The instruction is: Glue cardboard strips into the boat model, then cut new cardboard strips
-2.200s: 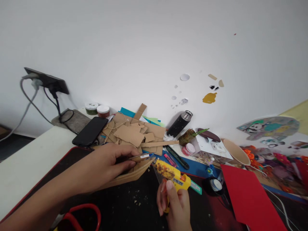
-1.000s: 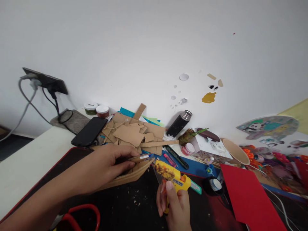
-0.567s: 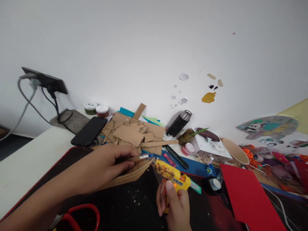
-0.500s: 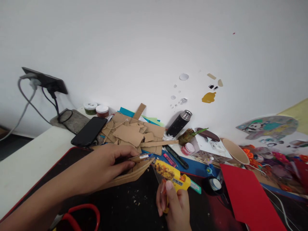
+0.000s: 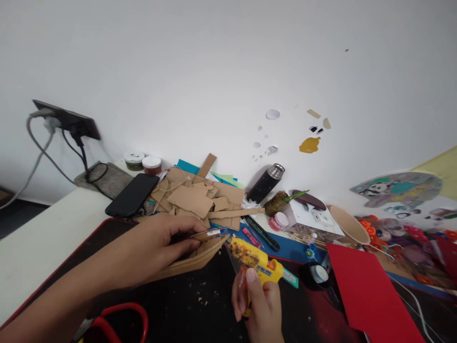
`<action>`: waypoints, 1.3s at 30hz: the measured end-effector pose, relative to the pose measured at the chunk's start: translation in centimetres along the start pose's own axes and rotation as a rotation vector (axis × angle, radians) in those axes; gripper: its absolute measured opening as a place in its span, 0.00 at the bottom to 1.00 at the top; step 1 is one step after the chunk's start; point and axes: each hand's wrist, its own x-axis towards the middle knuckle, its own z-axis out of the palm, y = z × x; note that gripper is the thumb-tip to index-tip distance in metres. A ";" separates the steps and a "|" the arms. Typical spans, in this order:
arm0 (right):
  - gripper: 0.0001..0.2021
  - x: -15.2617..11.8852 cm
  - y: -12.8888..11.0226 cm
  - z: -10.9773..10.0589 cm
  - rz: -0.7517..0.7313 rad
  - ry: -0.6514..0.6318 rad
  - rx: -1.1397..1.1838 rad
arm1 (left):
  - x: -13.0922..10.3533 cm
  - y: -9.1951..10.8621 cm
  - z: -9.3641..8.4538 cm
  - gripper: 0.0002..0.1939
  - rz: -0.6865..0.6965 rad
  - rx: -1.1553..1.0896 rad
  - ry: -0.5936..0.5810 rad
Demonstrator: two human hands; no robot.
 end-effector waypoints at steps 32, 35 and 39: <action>0.35 0.0 -0.3 0.1 -0.002 0.006 -0.028 | 0.1 0.3 -0.1 0.13 -0.007 -0.008 0.012; 0.35 0.0 -0.4 0.2 0.011 0.013 -0.027 | 0.0 0.3 -0.1 0.12 -0.008 -0.006 0.009; 0.35 -0.1 -0.5 0.2 0.019 0.017 -0.038 | 0.0 0.2 0.0 0.12 -0.006 -0.004 0.009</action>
